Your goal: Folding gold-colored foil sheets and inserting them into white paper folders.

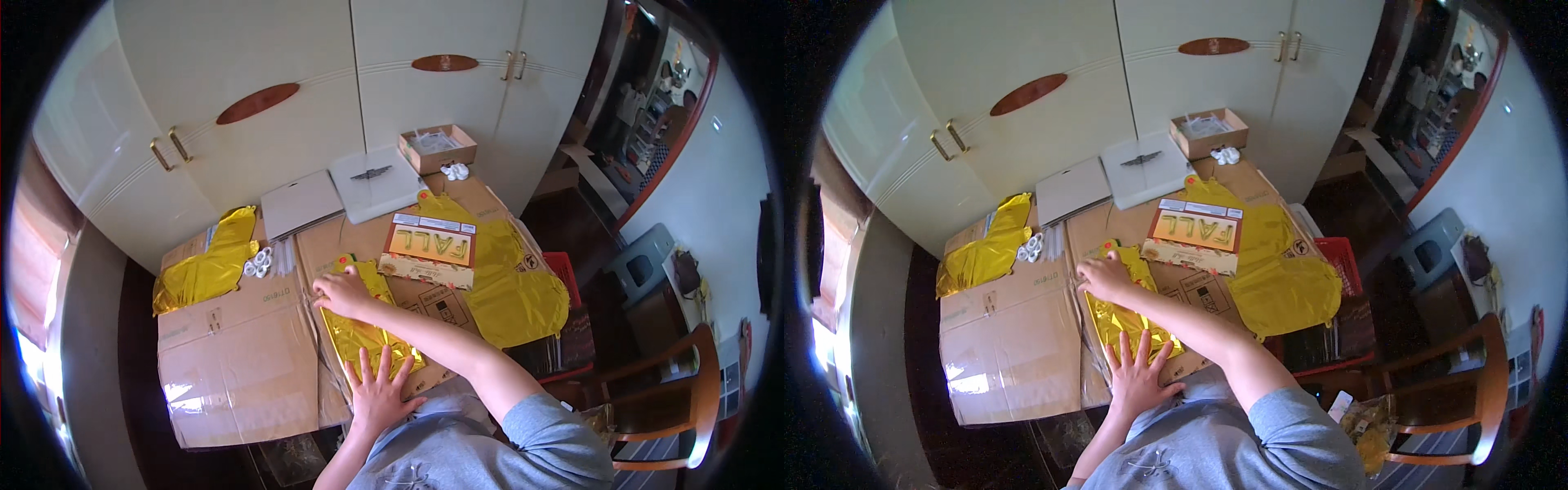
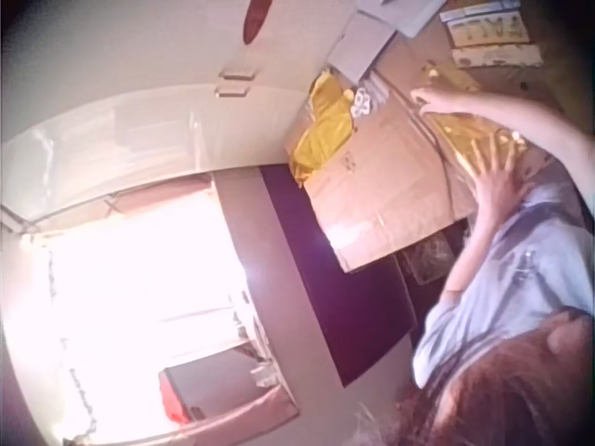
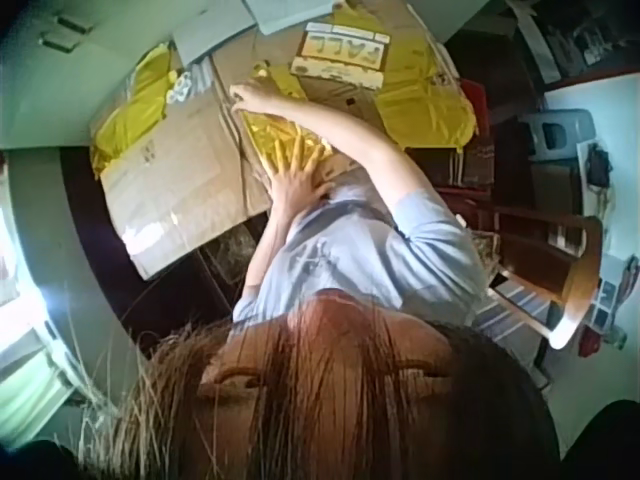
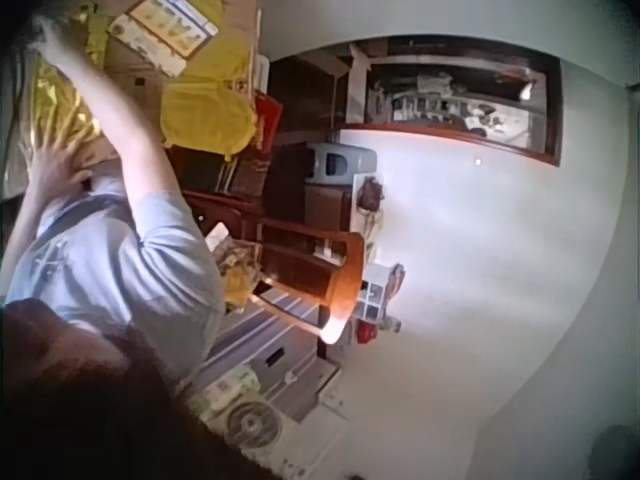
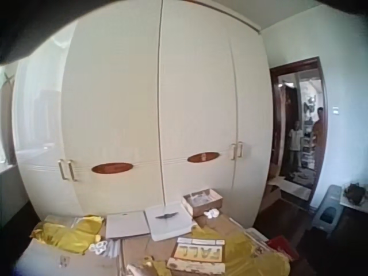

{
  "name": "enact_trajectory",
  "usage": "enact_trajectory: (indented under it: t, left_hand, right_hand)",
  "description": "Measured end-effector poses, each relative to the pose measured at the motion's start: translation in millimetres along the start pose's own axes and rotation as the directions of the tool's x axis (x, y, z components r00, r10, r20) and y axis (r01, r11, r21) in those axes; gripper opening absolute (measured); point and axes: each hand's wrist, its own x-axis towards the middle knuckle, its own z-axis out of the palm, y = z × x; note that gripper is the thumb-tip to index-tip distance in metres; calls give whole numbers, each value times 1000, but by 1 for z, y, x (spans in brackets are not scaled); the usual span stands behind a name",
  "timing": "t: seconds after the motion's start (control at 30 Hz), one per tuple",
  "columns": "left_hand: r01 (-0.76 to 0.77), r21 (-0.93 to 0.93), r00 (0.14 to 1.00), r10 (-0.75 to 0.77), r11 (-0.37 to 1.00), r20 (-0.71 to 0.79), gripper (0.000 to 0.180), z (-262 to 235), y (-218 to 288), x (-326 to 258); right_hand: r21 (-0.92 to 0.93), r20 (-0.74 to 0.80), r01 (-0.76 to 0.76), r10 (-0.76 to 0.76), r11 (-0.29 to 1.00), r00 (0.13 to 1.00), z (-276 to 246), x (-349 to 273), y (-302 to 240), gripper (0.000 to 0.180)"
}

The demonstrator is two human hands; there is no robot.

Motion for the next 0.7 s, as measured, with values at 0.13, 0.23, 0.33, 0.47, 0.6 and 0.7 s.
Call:
enact_trajectory:
  t: [0.13, 0.23, 0.33, 0.47, 0.6, 0.7]
  left_hand:
    - [16, 13, 1000, -16, 1000, 21, 85, -1, 1, 0]
    - [24, 17, 997, -25, 1000, 67, 85, 4, 0, -3]
    - [18, 20, 978, -22, 1000, 206, 90, 2, -2, -1]
    - [41, 81, 999, -42, 996, 19, 88, 17, -3, -5]
    - [27, 76, 991, -36, 997, 127, 92, -2, 2, 1]
    - [1, 75, 1000, -3, 997, 21, 92, 10, 0, 0]
  right_hand:
    - [42, -72, 221, -218, 974, 973, -32, -49, -27, 27]
    - [172, 69, 291, -306, 941, 950, -62, -107, -44, 38]
    - [194, 123, 314, -341, 929, 932, -65, -157, -37, 47]
    - [172, 179, 262, -292, 949, 940, -62, -187, -25, 65]
    - [30, 169, 229, -231, 973, 958, -60, -188, -16, 68]
    - [-86, 190, 230, -211, 969, 959, -57, -182, -7, 70]
